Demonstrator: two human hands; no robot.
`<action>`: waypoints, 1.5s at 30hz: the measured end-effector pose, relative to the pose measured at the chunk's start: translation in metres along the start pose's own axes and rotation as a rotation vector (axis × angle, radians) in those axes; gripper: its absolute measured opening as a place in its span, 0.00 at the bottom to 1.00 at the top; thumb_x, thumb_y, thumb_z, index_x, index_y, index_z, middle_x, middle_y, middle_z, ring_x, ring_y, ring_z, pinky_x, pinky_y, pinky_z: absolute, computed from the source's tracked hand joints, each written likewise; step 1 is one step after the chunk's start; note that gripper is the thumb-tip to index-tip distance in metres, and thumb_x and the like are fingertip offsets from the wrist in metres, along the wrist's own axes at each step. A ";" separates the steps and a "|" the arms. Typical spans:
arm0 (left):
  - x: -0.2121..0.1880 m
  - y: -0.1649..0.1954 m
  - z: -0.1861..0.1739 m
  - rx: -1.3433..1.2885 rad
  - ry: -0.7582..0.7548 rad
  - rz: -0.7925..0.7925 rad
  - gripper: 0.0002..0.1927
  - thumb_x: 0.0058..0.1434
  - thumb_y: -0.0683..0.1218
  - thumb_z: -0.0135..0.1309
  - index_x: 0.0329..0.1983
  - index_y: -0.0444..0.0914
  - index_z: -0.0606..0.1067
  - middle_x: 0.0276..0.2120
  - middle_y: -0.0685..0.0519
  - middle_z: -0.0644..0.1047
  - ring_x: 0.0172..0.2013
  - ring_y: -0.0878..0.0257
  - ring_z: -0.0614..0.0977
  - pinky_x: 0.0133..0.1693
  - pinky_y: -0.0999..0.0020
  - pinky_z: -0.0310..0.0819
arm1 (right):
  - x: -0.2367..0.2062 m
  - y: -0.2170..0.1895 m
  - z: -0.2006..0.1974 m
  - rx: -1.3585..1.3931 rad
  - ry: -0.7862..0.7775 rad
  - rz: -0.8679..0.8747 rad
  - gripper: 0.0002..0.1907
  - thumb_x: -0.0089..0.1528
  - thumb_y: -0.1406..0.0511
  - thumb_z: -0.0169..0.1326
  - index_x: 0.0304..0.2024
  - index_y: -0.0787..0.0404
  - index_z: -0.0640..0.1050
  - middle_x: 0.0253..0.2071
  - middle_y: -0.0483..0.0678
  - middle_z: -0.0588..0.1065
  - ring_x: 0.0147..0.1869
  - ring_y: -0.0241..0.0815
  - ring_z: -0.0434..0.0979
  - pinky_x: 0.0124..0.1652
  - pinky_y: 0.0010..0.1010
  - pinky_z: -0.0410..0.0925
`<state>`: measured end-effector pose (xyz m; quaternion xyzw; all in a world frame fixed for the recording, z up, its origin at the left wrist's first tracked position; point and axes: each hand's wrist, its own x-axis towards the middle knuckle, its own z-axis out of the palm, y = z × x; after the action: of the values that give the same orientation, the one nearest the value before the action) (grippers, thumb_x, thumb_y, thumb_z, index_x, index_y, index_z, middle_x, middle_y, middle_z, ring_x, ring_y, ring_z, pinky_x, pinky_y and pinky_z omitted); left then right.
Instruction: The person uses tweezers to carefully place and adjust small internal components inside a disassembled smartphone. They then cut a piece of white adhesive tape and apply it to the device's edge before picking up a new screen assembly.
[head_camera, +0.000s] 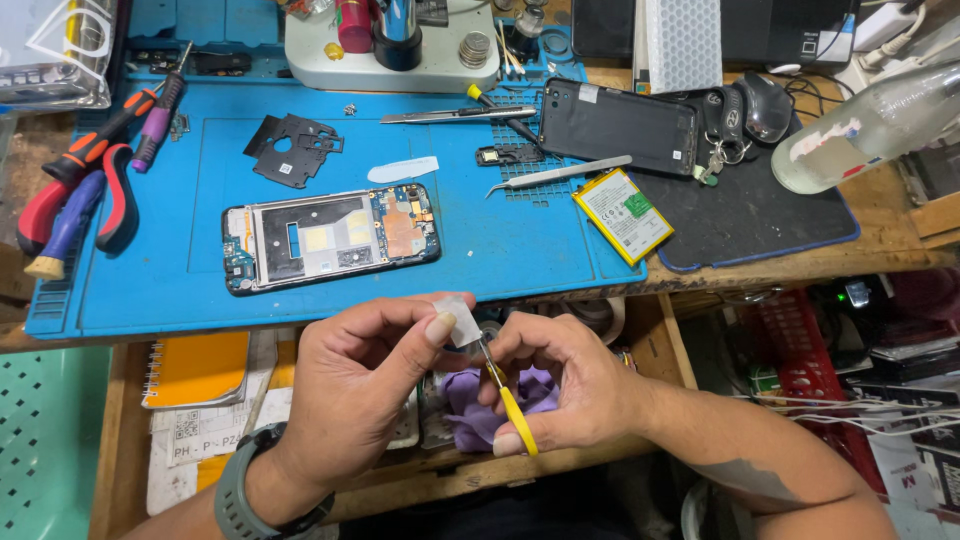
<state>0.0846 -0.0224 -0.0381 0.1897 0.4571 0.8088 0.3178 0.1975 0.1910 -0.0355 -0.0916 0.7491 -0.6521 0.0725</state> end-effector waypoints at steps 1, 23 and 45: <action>0.000 0.000 0.001 0.002 0.007 -0.018 0.10 0.67 0.40 0.56 0.46 0.28 0.80 0.50 0.40 0.83 0.45 0.62 0.84 0.48 0.64 0.84 | 0.000 0.000 0.000 -0.007 -0.001 -0.009 0.26 0.53 0.63 0.74 0.47 0.63 0.74 0.42 0.48 0.81 0.46 0.35 0.83 0.51 0.29 0.77; 0.001 -0.002 0.001 0.022 0.037 -0.060 0.10 0.65 0.40 0.57 0.45 0.28 0.81 0.48 0.41 0.83 0.42 0.62 0.85 0.46 0.63 0.85 | 0.000 0.003 0.000 0.036 0.009 0.054 0.25 0.53 0.64 0.74 0.45 0.64 0.74 0.39 0.47 0.82 0.40 0.31 0.82 0.44 0.25 0.76; 0.001 -0.002 0.000 0.024 0.056 -0.077 0.12 0.65 0.41 0.57 0.46 0.28 0.81 0.43 0.43 0.85 0.38 0.63 0.85 0.42 0.65 0.85 | 0.001 0.000 0.005 0.045 0.040 0.061 0.20 0.55 0.65 0.72 0.46 0.64 0.78 0.34 0.41 0.79 0.37 0.26 0.77 0.39 0.21 0.70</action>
<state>0.0847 -0.0207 -0.0400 0.1528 0.4826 0.7953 0.3336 0.1981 0.1865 -0.0358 -0.0540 0.7380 -0.6679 0.0797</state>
